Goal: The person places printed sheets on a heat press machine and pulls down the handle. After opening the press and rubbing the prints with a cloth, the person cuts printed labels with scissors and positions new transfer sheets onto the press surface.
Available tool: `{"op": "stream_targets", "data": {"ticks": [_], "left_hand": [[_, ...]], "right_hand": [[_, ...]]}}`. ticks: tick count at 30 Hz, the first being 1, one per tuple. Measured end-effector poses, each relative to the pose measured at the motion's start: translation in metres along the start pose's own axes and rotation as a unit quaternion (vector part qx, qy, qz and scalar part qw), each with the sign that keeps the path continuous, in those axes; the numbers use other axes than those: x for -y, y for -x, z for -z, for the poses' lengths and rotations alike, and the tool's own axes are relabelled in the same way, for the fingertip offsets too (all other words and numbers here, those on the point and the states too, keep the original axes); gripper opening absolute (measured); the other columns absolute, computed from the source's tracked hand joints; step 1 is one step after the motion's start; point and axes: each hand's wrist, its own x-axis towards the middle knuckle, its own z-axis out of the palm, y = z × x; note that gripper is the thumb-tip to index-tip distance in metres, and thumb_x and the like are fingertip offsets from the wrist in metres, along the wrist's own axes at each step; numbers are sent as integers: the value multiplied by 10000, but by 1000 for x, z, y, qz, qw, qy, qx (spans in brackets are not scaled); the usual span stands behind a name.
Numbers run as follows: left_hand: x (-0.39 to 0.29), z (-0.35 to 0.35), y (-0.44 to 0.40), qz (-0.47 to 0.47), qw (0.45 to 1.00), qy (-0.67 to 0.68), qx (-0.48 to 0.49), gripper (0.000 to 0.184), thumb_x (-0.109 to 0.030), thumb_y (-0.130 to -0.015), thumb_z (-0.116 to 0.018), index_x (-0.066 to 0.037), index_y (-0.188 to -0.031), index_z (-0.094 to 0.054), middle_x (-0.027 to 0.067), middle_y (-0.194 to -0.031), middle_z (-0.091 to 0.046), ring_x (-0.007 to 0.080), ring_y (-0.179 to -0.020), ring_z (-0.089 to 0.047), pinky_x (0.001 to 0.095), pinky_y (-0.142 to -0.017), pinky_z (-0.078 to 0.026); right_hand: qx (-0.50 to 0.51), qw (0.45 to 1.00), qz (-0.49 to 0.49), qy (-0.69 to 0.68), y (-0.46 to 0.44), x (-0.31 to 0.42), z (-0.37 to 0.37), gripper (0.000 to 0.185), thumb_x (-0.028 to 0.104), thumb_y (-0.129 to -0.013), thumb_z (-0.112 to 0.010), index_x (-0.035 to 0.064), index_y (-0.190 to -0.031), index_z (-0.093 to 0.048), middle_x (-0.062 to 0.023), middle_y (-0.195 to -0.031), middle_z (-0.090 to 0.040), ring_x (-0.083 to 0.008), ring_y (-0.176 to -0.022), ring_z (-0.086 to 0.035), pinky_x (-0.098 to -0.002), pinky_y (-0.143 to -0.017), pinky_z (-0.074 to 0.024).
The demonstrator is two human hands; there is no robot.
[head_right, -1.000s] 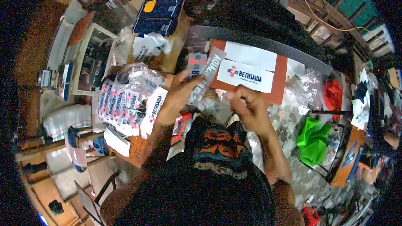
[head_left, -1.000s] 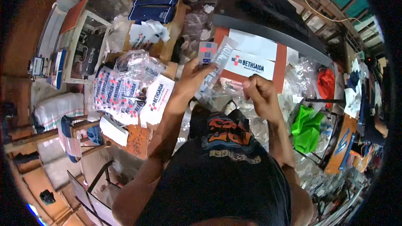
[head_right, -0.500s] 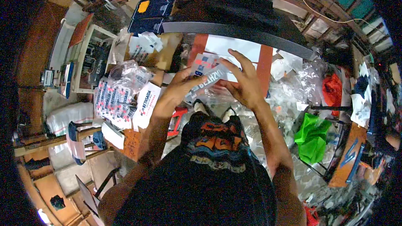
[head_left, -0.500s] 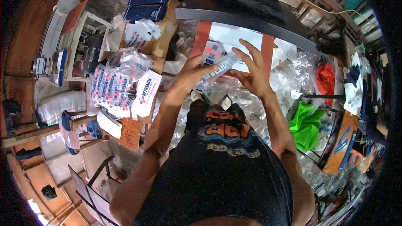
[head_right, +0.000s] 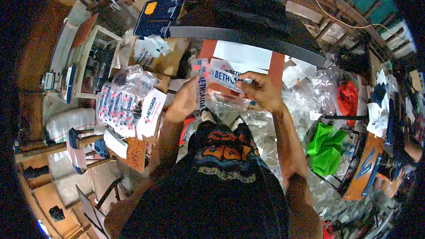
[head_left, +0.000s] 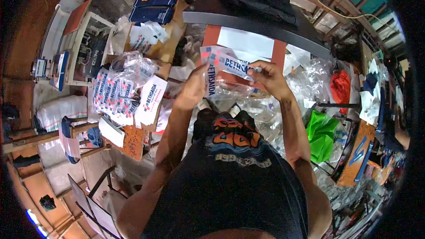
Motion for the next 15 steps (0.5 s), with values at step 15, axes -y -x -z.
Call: {"op": "stream_targets", "data": {"ticks": [15], "left_hand": [[12,-21,11,-206,961,-156,-93,160,-177,-921,-789,-93,-1032,-710,-9,-843,-704,97,-670,-645,249,-614,-534]], "right_hand": [[-31,999,-14,24,1,-7,3,203,79,-977,-716,17,-1169,-701,-24,-862,-703,-80,-728,-634,-252,-649,-509]]}}
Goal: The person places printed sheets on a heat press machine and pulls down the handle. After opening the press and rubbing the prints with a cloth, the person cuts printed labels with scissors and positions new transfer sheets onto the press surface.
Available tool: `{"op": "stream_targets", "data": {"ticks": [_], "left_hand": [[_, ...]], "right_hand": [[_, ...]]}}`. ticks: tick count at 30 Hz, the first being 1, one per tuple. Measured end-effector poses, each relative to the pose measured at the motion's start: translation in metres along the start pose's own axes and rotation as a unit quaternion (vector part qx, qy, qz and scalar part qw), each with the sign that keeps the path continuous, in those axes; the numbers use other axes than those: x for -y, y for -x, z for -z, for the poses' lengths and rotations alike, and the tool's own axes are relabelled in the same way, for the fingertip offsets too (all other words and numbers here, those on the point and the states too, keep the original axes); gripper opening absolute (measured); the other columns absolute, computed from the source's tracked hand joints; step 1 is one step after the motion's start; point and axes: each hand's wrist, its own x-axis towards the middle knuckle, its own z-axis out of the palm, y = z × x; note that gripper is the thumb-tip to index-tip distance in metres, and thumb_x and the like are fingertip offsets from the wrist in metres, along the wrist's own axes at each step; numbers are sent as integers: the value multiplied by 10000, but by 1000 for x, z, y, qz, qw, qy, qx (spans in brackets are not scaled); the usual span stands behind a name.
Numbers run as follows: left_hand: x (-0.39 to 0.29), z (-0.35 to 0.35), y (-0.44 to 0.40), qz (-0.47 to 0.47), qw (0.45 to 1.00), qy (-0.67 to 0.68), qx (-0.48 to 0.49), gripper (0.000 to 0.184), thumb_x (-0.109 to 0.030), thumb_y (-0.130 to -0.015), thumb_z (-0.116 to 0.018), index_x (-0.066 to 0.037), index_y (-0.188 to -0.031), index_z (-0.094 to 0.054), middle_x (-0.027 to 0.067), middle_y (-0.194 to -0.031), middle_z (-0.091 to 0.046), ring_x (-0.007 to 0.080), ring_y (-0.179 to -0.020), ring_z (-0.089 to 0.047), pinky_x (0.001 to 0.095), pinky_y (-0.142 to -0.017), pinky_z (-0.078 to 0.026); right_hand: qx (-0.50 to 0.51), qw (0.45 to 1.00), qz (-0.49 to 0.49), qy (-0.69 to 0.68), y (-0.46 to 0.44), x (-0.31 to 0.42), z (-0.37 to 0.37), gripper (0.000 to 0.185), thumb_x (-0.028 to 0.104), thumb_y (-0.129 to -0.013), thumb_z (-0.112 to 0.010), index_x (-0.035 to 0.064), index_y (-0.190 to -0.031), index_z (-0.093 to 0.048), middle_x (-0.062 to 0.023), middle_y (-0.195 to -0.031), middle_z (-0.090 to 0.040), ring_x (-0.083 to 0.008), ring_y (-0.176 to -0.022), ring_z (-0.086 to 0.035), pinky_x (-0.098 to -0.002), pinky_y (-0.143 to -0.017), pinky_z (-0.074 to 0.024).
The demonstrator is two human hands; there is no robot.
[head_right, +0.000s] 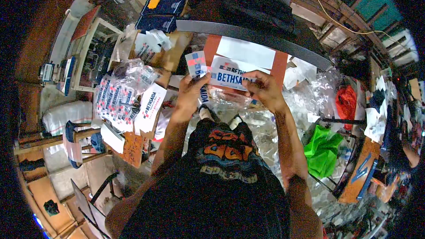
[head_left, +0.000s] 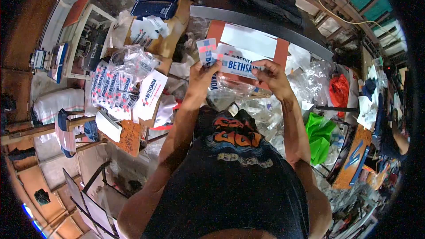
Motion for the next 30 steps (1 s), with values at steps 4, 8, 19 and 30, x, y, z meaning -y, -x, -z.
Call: {"op": "stream_targets", "data": {"ticks": [4,8,19,30], "left_hand": [[2,2,-4,-14,999,-29,11,161,-168,-928,-778,-83,-1048,-713,-6,-868,-710,90,-711,-652,246,-620,-528],[6,-1,-9,-21,999,-24,2,156,-135,-939,-763,-50,-1061,-716,3,-863,-716,85,-710,-653,242,-606,-504],[9,-4,-15,-27,999,-20,13,150,-70,-933,-748,-27,-1073,-714,23,-879,-737,93,-718,-683,239,-621,-509],[29,3,-35,-25,999,-21,-3,175,-65,-896,-778,-54,-1066,-741,33,-907,-764,119,-721,-708,241,-620,-525]], "right_hand": [[-18,999,15,-22,1,4,-2,258,115,-966,-741,34,-1201,-671,-60,-868,-709,-104,-709,-642,-258,-617,-500],[-80,996,19,-30,1,-3,7,233,91,-952,-751,27,-1160,-669,-74,-886,-720,-133,-738,-674,-282,-647,-538],[-106,993,36,-35,6,-12,23,139,106,-974,-717,58,-1105,-717,-29,-936,-729,-132,-841,-710,-271,-701,-565],[-151,987,47,13,1,-15,22,129,131,-974,-714,70,-1086,-728,-16,-920,-732,-111,-830,-701,-259,-651,-529]]}}
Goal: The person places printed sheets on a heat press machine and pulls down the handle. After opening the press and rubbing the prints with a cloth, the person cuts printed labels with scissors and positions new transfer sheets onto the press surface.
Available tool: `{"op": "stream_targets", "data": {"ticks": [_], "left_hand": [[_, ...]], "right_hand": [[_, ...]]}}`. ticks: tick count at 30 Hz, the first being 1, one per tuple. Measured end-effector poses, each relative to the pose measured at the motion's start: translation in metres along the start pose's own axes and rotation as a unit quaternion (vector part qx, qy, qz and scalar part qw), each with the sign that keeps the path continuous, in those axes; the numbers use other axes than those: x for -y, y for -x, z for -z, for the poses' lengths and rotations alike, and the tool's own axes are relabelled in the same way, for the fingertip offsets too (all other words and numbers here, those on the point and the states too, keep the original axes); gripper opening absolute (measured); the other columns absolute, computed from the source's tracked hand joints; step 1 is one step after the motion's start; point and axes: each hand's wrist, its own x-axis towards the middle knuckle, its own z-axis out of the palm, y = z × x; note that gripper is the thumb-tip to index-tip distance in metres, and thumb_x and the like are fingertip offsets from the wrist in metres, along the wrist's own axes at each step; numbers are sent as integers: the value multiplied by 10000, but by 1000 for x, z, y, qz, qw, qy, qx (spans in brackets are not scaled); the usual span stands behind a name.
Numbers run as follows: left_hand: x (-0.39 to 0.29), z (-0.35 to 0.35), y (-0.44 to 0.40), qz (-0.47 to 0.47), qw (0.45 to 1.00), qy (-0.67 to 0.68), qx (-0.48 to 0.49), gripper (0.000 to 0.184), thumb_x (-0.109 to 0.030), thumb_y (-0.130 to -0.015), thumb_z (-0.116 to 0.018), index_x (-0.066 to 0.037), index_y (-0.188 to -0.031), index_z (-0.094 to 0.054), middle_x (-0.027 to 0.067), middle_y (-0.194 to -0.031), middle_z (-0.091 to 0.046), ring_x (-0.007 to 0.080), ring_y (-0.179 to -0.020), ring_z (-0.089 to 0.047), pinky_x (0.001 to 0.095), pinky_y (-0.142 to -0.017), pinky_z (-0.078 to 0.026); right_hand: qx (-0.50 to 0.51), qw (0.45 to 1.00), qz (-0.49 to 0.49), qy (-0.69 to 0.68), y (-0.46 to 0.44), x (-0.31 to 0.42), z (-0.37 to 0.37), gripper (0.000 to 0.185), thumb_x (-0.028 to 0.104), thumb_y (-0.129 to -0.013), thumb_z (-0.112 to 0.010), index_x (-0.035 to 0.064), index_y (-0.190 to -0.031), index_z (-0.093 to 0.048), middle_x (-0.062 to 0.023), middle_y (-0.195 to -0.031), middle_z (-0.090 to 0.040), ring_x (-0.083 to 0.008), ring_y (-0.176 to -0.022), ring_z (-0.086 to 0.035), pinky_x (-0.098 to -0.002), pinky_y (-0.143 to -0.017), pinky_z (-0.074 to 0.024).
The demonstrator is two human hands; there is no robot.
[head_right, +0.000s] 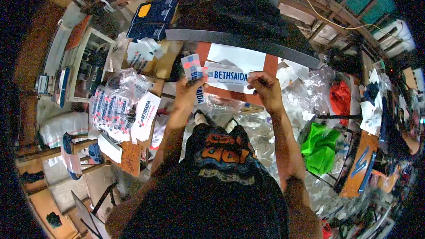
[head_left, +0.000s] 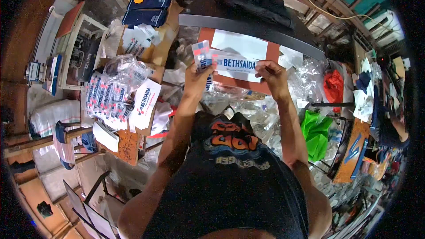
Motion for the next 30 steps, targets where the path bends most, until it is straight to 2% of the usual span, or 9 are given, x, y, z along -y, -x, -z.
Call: {"op": "stream_targets", "data": {"ticks": [10,15,17,20,23,25,28,29,30], "left_hand": [[35,41,-14,52,996,-28,-63,198,-132,-864,-821,-46,-1016,-728,82,-960,-764,159,-718,-708,279,-597,-552],[50,97,26,-28,995,-63,-73,191,-154,-911,-775,-1,-1016,-726,50,-868,-730,118,-703,-680,259,-604,-514],[39,112,46,92,972,-146,-159,159,-151,-932,-741,-10,-1002,-726,49,-873,-728,121,-678,-660,272,-583,-511],[100,172,74,51,983,58,-167,183,-189,-953,-723,-14,-1004,-735,47,-883,-732,128,-666,-653,282,-564,-508],[132,210,97,71,972,-49,-218,227,-223,-960,-729,-11,-1040,-735,52,-891,-737,145,-671,-667,289,-552,-513],[156,229,116,61,971,-94,-212,245,-235,-962,-731,-7,-1055,-733,55,-898,-740,149,-675,-673,291,-553,-517],[137,219,126,123,958,-51,-252,274,-252,-969,-729,1,-1074,-729,66,-916,-745,153,-688,-685,286,-570,-523],[147,225,130,117,959,-23,-256,277,-255,-971,-722,3,-1072,-730,71,-920,-747,153,-689,-686,283,-580,-524],[157,231,133,111,959,5,-259,280,-258,-974,-715,4,-1071,-730,76,-925,-748,154,-690,-688,280,-590,-524]], "right_hand": [[-57,998,-1,4,-109,-79,16,76,97,-981,-681,60,-1046,-695,-29,-921,-726,-129,-763,-702,-266,-614,-536],[-72,992,1,103,-139,-93,23,154,101,-936,-691,35,-1075,-703,-40,-856,-729,-116,-736,-693,-303,-584,-557],[-73,992,10,105,-155,-117,32,155,91,-931,-683,34,-1074,-703,-42,-833,-726,-116,-727,-693,-306,-574,-560],[-42,992,17,-116,-192,-176,57,239,140,-851,-798,67,-1038,-668,-51,-936,-697,-177,-830,-699,-335,-630,-549],[-109,927,235,272,-184,-170,56,223,84,-906,-698,7,-1113,-668,-84,-872,-728,-223,-736,-709,-351,-625,-564],[-171,843,278,427,-151,-125,39,360,130,-896,-716,3,-1221,-626,-193,-1081,-709,-374,-844,-705,-442,-716,-568],[-214,762,325,518,-114,-64,8,529,219,-898,-719,33,-1366,-558,-263,-1298,-609,-454,-1069,-638,-512,-885,-533],[-182,811,262,490,-119,-81,-1,589,295,-934,-682,53,-1444,-514,-232,-1417,-545,-412,-1240,-565,-525,-1029,-465],[-181,812,260,490,-118,-97,-1,589,295,-934,-682,53,-1444,-514,-232,-1417,-545,-412,-1240,-565,-525,-1029,-465]]}}
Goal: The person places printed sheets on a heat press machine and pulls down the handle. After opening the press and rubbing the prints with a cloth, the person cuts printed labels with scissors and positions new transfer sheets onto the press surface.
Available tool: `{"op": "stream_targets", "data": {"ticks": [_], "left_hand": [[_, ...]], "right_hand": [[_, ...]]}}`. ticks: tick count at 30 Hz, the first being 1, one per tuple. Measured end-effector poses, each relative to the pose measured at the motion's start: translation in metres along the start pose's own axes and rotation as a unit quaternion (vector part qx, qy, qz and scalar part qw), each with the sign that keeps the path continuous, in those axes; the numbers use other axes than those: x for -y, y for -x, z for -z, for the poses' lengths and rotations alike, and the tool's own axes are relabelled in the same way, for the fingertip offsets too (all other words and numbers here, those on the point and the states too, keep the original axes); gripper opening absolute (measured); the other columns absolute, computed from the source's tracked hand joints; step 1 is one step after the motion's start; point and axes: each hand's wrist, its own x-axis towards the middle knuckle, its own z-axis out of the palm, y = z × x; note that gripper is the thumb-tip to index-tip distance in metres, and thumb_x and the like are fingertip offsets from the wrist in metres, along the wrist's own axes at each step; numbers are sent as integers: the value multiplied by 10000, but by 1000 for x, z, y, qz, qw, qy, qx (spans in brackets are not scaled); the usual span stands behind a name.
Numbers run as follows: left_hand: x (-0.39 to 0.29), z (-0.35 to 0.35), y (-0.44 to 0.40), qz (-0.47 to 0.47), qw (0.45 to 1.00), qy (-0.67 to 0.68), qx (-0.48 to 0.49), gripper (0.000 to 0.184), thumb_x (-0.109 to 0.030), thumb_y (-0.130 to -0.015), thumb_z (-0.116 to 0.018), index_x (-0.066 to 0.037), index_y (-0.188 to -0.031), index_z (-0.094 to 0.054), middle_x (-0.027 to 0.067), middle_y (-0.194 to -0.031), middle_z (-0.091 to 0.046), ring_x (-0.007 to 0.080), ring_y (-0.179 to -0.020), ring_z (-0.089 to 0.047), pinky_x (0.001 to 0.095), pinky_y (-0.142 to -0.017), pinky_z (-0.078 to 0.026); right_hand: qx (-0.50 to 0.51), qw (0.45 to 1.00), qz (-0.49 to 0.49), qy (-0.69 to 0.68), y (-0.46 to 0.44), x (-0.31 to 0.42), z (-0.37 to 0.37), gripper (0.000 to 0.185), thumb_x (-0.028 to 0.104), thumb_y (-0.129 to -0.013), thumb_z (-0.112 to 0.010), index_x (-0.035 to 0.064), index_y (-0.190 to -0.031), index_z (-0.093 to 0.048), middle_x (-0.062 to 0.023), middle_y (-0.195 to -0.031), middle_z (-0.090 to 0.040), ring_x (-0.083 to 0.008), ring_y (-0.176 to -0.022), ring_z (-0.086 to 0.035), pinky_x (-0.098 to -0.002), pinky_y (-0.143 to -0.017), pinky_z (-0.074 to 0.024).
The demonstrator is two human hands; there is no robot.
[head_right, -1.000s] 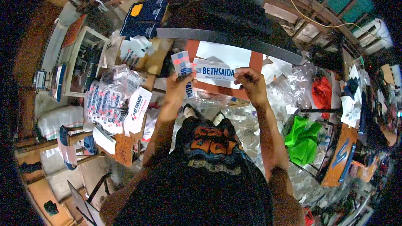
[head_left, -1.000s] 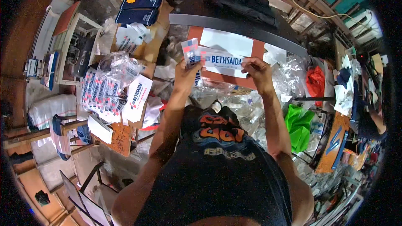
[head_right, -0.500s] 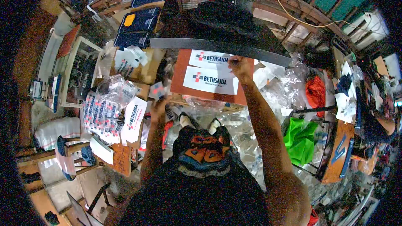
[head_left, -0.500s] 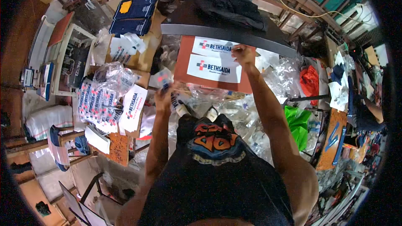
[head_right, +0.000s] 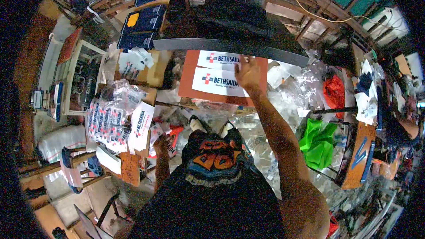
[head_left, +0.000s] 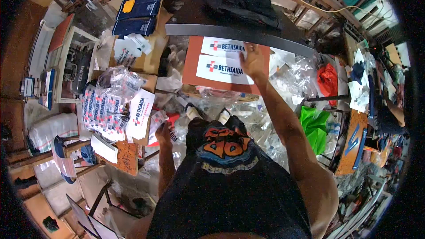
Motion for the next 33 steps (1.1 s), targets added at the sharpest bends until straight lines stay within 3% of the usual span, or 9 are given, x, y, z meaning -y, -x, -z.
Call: {"op": "stream_targets", "data": {"ticks": [2,5,10,13,15,18,28,30,33], "left_hand": [[-1,-1,3,3,1000,-8,15,278,-253,-974,-706,4,-1076,-729,80,-928,-749,157,-689,-688,277,-598,-524],[-18,-19,10,18,999,-45,18,276,-248,-974,-690,2,-1085,-728,82,-932,-751,161,-688,-690,275,-598,-522],[-34,-32,20,27,997,-70,14,277,-249,-974,-678,-5,-1097,-725,74,-937,-751,162,-690,-696,280,-574,-517],[-25,-27,13,9,997,-63,33,292,-273,-978,-684,-10,-1100,-724,71,-955,-754,159,-691,-701,279,-552,-515],[-22,-23,8,80,993,-85,19,317,-296,-985,-686,-9,-1114,-721,78,-978,-759,157,-689,-701,271,-542,-514],[-15,-19,6,57,995,-78,17,330,-313,-990,-687,-10,-1116,-720,80,-980,-759,161,-689,-705,268,-534,-515],[-18,-18,9,38,997,-58,32,342,-308,-986,-699,2,-1130,-704,88,-992,-758,172,-708,-714,275,-542,-531],[-27,-23,15,30,997,-55,44,342,-303,-982,-704,4,-1134,-699,93,-1000,-760,175,-716,-715,282,-544,-532],[-19,-20,9,30,998,-47,42,343,-295,-979,-707,10,-1135,-695,98,-1002,-761,183,-715,-714,291,-546,-534]], "right_hand": [[163,985,10,51,8,41,14,605,363,-990,-597,43,-1489,-479,-183,-1510,-486,-381,-1367,-480,-567,-1108,-402],[138,986,43,84,22,44,-12,608,436,-1026,-521,54,-1497,-472,-139,-1593,-425,-363,-1465,-399,-615,-1177,-309],[175,979,15,106,25,39,-25,656,496,-1039,-455,65,-1532,-441,-121,-1656,-337,-346,-1525,-310,-614,-1219,-233],[194,975,-5,111,18,40,-21,637,476,-1025,-494,65,-1511,-473,-121,-1635,-371,-350,-1505,-341,-617,-1212,-245],[157,984,3,81,17,34,-25,595,437,-999,-554,69,-1466,-530,-123,-1595,-424,-355,-1454,-401,-609,-1199,-273],[198,977,-15,74,11,39,-15,598,431,-1019,-528,73,-1495,-479,-129,-1585,-406,-367,-1476,-360,-619,-1217,-237],[162,985,-13,54,4,40,-8,588,378,-984,-589,71,-1475,-488,-167,-1526,-463,-380,-1413,-423,-597,-1204,-273],[121,990,-21,63,-5,30,-12,521,302,-954,-642,98,-1425,-560,-175,-1464,-528,-384,-1332,-509,-579,-1111,-383],[122,987,-13,107,-15,18,-17,583,328,-920,-681,98,-1434,-533,-189,-1435,-538,-411,-1321,-506,-578,-1098,-387]]}}
